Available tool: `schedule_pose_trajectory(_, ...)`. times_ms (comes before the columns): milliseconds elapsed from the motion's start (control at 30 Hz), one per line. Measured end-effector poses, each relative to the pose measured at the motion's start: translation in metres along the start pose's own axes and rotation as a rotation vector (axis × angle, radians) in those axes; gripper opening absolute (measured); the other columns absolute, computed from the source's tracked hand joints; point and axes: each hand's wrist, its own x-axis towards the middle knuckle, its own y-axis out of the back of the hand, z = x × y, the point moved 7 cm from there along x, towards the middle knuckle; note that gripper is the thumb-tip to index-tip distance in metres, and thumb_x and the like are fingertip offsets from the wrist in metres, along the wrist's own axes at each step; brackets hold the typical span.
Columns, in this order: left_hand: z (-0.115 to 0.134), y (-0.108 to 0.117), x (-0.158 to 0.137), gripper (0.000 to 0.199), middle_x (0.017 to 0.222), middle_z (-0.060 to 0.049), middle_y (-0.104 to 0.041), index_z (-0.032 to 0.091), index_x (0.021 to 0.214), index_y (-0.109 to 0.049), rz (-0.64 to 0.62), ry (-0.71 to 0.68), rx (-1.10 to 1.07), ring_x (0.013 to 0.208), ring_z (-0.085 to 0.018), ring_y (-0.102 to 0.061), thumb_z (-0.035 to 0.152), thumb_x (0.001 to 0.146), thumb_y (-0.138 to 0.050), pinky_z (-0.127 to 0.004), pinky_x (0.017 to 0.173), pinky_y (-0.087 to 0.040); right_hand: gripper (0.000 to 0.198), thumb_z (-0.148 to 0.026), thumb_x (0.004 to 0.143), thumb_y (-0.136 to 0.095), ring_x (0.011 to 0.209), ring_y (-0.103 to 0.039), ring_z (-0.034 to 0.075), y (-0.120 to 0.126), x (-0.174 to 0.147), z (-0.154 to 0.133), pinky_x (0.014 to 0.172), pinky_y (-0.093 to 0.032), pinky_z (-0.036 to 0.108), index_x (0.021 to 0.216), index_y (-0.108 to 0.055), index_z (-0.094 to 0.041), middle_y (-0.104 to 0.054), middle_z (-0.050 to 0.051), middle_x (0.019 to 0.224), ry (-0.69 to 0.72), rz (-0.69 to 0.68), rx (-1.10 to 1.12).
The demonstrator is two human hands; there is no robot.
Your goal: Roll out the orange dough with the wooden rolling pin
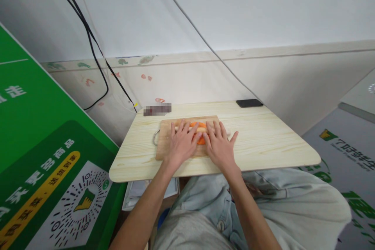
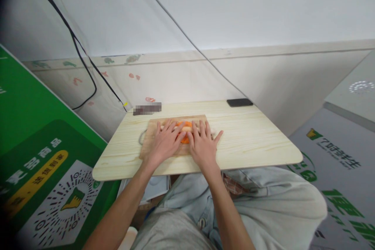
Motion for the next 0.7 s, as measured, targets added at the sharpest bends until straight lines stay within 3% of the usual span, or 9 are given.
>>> schedule_pose_trajectory(167, 0.002, -0.003, -0.016, 0.061, 0.178, -0.007, -0.042, 0.035, 0.171, -0.043, 0.054, 0.003, 0.031, 0.169, -0.033, -0.029, 0.055, 0.115, -0.032, -0.064, 0.139, -0.017, 0.058, -0.042, 0.117, -0.028, 0.167, -0.03, 0.034, 0.003, -0.013, -0.003, 0.129, 0.0, 0.08, 0.17, -0.045, -0.026, -0.039, 0.015, 0.178, 0.059, 0.072, -0.032)
schedule_pose_trajectory(300, -0.002, -0.004, 0.005, 0.063, 0.175, -0.008, -0.046, 0.031, 0.171, -0.043, 0.041, -0.029, 0.04, 0.169, -0.033, -0.03, 0.057, 0.115, -0.031, -0.059, 0.139, -0.019, 0.059, -0.041, 0.117, -0.028, 0.164, -0.036, 0.034, 0.004, 0.009, -0.001, 0.132, 0.0, 0.076, 0.167, -0.049, -0.019, -0.048, 0.018, 0.172, 0.094, 0.091, -0.028)
schedule_pose_trajectory(500, -0.008, -0.002, 0.035, 0.065, 0.17, -0.011, -0.053, 0.024, 0.166, -0.051, 0.003, -0.053, 0.053, 0.165, -0.034, -0.038, 0.058, 0.114, -0.032, -0.056, 0.139, -0.021, 0.058, -0.039, 0.117, -0.028, 0.157, -0.047, 0.033, 0.002, 0.037, 0.003, 0.134, -0.011, 0.067, 0.161, -0.056, -0.013, -0.058, 0.019, 0.164, 0.14, 0.055, -0.009)
schedule_pose_trajectory(700, -0.002, 0.001, -0.001, 0.063, 0.172, -0.006, -0.052, 0.027, 0.166, -0.051, 0.01, -0.071, 0.011, 0.164, -0.032, -0.038, 0.059, 0.113, -0.036, -0.053, 0.138, -0.025, 0.06, -0.042, 0.117, -0.03, 0.16, -0.043, 0.032, 0.004, -0.004, 0.006, 0.135, -0.018, 0.058, 0.168, -0.047, -0.018, -0.05, 0.016, 0.171, 0.142, 0.098, -0.018)
